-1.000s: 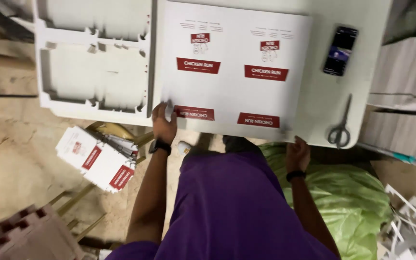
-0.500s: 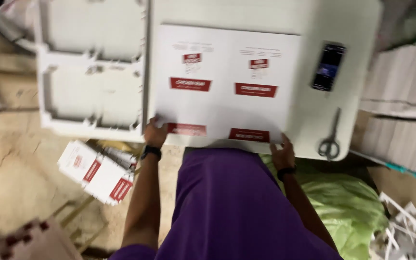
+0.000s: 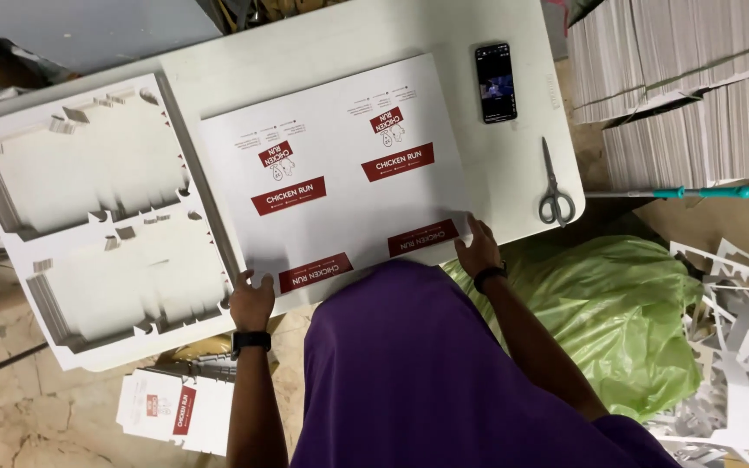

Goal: Punching out pre-cut cardboard box templates from sheets and folding them into shape.

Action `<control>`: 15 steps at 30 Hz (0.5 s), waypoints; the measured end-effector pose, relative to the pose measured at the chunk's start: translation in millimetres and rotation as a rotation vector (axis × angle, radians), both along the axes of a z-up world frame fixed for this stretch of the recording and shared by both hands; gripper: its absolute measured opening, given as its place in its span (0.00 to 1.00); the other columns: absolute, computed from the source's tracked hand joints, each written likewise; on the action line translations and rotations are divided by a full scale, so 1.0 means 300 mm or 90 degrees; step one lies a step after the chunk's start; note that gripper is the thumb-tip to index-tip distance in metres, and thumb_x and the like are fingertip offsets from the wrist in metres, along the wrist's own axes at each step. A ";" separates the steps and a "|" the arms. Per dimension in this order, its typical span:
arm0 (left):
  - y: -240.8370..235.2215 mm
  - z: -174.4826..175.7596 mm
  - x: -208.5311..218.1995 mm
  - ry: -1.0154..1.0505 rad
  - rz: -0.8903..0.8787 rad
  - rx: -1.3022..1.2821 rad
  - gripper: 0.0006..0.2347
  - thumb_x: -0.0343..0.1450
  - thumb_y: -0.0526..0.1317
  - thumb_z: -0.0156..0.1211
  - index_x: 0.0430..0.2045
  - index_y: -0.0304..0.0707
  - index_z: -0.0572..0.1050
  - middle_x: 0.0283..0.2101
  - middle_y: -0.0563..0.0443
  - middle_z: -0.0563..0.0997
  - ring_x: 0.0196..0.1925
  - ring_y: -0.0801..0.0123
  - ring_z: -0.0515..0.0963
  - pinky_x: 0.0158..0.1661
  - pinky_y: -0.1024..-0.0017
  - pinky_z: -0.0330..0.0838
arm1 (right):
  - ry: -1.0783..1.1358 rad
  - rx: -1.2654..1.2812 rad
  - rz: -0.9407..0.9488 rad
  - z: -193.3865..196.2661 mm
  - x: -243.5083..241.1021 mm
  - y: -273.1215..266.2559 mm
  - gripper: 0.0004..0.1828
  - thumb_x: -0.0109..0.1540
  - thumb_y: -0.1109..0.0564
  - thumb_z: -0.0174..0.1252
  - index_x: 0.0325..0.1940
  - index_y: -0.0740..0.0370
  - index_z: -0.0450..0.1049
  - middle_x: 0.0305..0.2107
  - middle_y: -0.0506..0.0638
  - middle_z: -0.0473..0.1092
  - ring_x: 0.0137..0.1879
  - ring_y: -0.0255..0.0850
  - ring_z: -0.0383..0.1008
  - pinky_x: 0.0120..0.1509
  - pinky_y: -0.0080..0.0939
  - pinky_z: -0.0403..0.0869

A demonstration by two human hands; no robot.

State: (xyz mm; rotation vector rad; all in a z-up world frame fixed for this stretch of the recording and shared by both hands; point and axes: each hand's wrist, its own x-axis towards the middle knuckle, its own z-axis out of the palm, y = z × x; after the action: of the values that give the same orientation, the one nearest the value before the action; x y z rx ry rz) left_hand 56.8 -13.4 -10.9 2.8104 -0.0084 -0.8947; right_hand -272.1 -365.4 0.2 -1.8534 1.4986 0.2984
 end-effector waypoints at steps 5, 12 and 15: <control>-0.082 0.329 0.025 0.058 0.098 -0.152 0.28 0.69 0.54 0.58 0.62 0.40 0.71 0.54 0.33 0.80 0.62 0.39 0.75 0.60 0.47 0.68 | 0.008 -0.048 0.014 -0.069 -0.015 -0.002 0.41 0.61 0.44 0.57 0.79 0.40 0.56 0.70 0.59 0.59 0.74 0.57 0.61 0.75 0.56 0.66; -0.059 0.262 0.015 0.147 0.004 -0.133 0.30 0.69 0.54 0.58 0.65 0.37 0.69 0.59 0.30 0.77 0.67 0.38 0.70 0.68 0.47 0.54 | 0.021 -0.124 0.033 -0.121 -0.010 0.017 0.41 0.61 0.46 0.58 0.78 0.45 0.58 0.68 0.62 0.61 0.74 0.59 0.62 0.72 0.57 0.67; -0.063 0.215 0.022 0.171 0.024 -0.169 0.32 0.68 0.53 0.61 0.65 0.32 0.67 0.62 0.26 0.73 0.67 0.34 0.69 0.66 0.45 0.60 | 0.041 -0.124 0.015 -0.092 0.009 0.035 0.40 0.61 0.46 0.58 0.78 0.42 0.59 0.69 0.57 0.61 0.71 0.59 0.65 0.72 0.59 0.68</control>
State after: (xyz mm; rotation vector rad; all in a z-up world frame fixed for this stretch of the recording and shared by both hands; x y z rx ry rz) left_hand 63.4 -32.2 53.7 2.4226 -0.0340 -1.1599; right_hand -269.5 -355.0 -27.5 -2.0330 1.5982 0.2313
